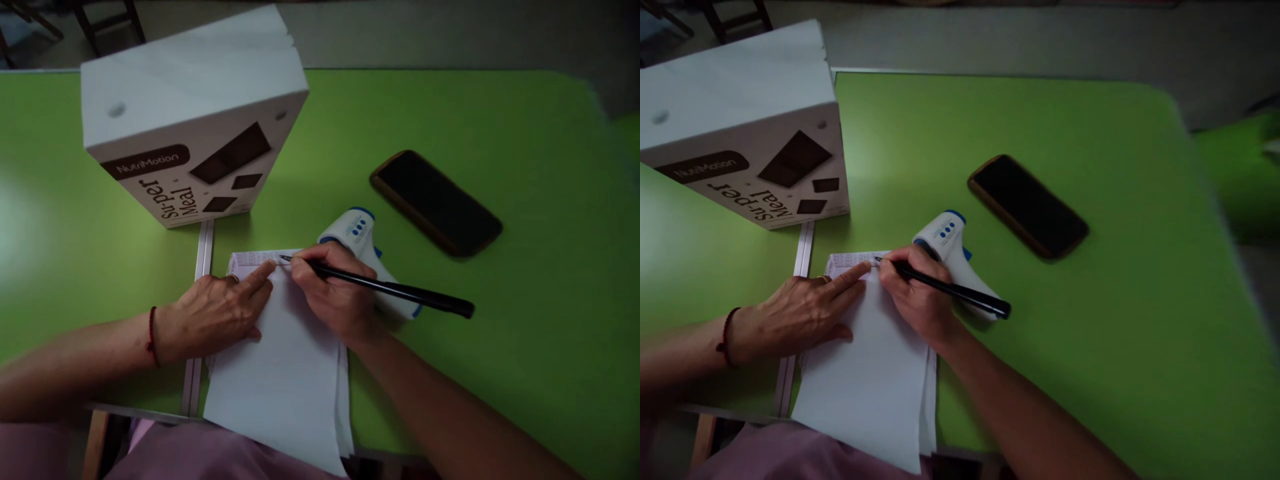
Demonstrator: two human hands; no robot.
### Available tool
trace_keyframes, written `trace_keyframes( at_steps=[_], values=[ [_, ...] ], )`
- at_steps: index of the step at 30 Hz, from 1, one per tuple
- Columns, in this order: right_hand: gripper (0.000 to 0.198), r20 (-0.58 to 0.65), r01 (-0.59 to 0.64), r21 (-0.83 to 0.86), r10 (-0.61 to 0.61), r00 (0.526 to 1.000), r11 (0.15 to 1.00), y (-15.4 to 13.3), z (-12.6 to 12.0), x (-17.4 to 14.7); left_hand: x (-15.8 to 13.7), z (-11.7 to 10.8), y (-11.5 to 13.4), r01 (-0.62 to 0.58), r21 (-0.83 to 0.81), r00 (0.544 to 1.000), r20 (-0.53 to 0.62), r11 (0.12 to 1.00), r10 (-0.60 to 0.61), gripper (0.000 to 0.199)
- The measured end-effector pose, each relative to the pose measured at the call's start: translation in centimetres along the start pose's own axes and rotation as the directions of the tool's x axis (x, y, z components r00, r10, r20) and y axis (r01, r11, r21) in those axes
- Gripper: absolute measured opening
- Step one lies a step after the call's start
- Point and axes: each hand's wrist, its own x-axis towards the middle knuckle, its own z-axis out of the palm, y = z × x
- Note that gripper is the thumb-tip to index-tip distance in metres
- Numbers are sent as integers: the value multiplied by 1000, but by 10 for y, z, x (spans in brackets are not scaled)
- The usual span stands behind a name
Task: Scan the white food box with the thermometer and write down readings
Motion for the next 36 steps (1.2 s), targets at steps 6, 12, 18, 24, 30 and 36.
trace_keyframes(
  at_steps=[6,12,18,24,30,36],
  values=[
    [13,-5,27,39,-26,1000,999,0,0,0,0,-1,0,0,-5,1000,1,1000,0,54],
    [14,39,-25,2,25,999,1000,-1,-1,1,0,-1,-1,-1,-10,1000,6,1000,1,54],
    [13,23,-20,1,20,1000,1000,-1,-1,1,-1,0,-1,-2,-11,1000,-15,1000,2,55],
    [14,-5,2,4,-2,1000,1000,1,0,0,-1,0,-1,2,-13,1000,10,1000,-2,55],
    [12,-46,70,-15,-71,996,997,3,1,0,-1,-1,-2,-1,-11,1000,17,1000,1,56],
    [11,-27,94,-25,-95,995,995,3,1,0,-1,-1,-2,-2,-4,1000,12,1000,2,55]
  ],
)
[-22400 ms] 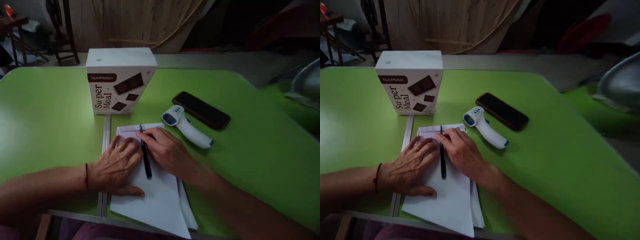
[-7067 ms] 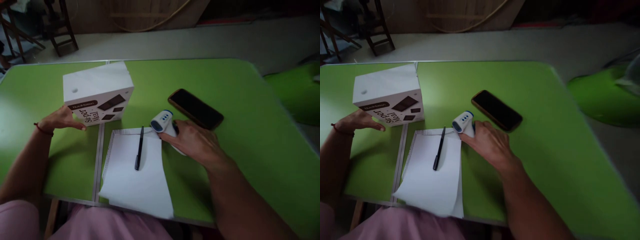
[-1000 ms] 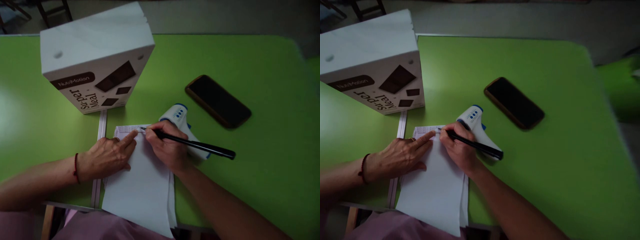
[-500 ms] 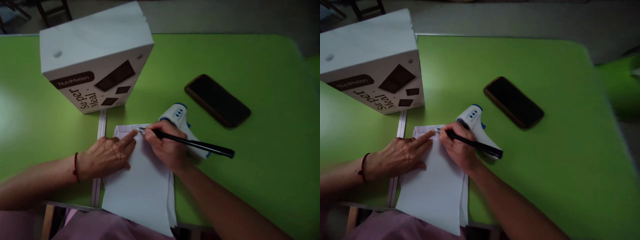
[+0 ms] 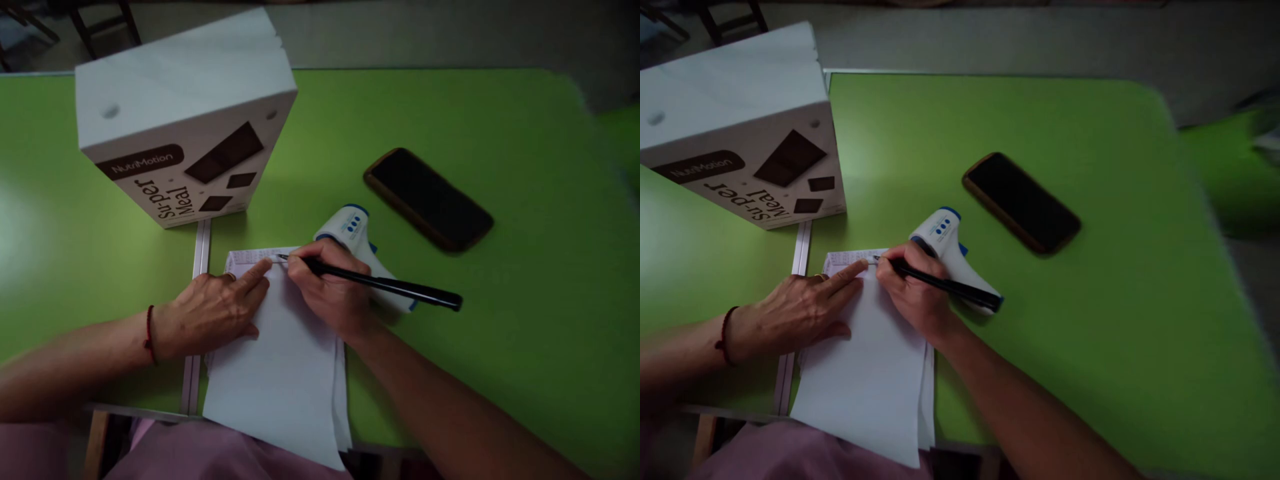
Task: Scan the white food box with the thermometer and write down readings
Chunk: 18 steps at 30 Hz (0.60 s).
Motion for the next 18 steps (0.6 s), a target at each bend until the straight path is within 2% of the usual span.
trace_keyframes(
  at_steps=[4,18],
  values=[
    [11,-3,-47,18,47,999,999,1,0,0,0,0,-1,-2,0,1000,9,1000,2,54],
    [12,3,-9,13,8,1000,1000,1,-1,1,1,0,0,5,-11,1000,24,1000,-5,54]
  ],
)
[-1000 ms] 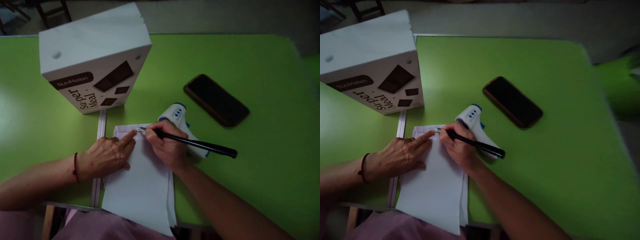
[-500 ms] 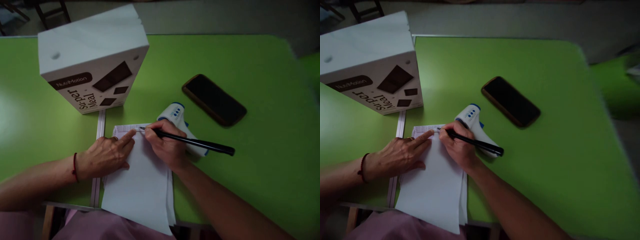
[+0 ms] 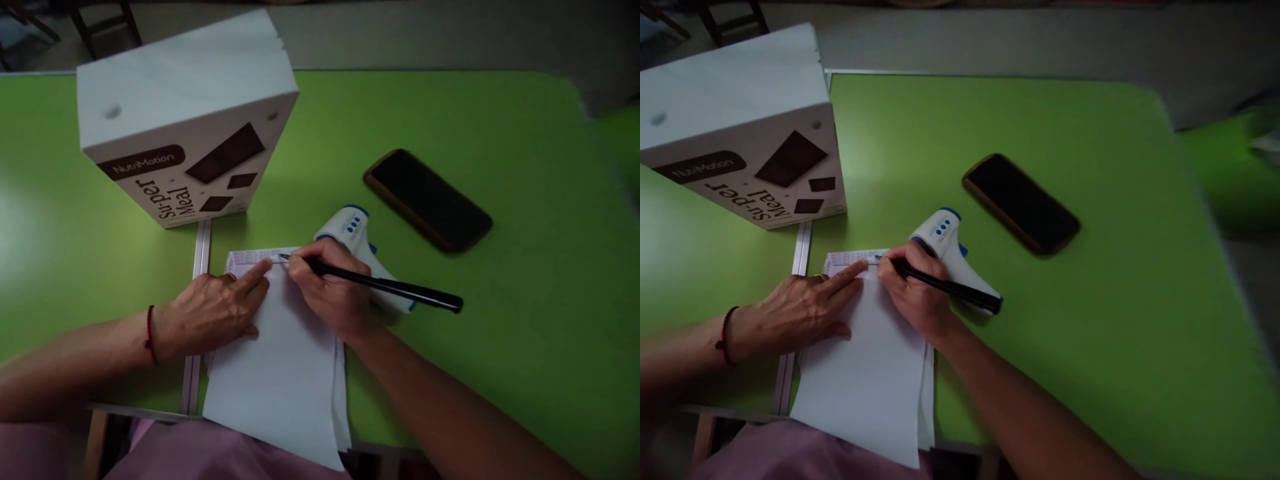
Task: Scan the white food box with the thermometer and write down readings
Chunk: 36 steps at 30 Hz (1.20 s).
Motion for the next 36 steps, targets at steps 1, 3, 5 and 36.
trace_keyframes(
  at_steps=[1,3,5,36],
  values=[
    [12,-2,6,4,-6,1000,1000,0,0,0,0,0,0,-1,2,1000,-5,1000,1,54],
    [13,-2,17,11,-17,1000,1000,0,0,0,0,0,0,-3,3,1000,-7,1000,3,55],
    [13,-10,5,21,-5,1000,1000,0,-1,0,0,1,0,-3,0,1000,-4,1000,3,55],
    [11,8,-84,32,83,996,996,1,-5,1,-1,1,-1,-5,-12,1000,-7,1000,5,54]
  ],
)
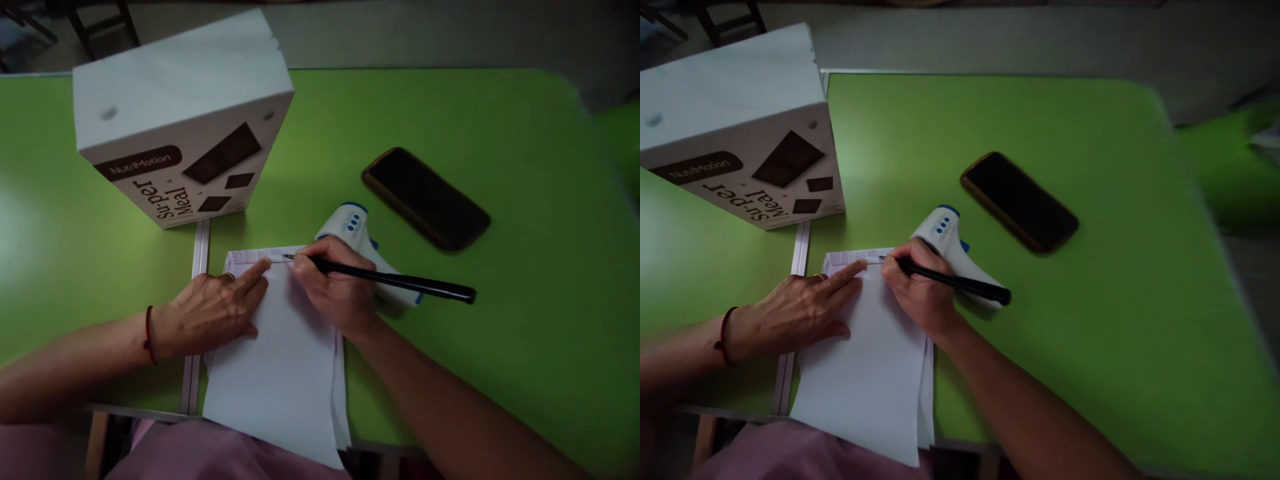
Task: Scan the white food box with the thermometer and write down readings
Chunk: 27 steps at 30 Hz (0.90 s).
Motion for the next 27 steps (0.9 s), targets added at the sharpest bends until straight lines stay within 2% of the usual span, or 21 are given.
trace_keyframes(
  at_steps=[4,19,27],
  values=[
    [13,-47,-27,27,28,999,999,1,1,-2,0,0,-1,-2,0,1000,-7,1000,2,53],
    [12,-15,5,11,-5,1000,1000,0,3,0,2,-3,1,2,20,999,36,1000,-3,52],
    [12,-19,26,4,-26,999,1000,1,4,-1,0,-3,0,-4,10,1000,7,1000,4,53]
  ],
)
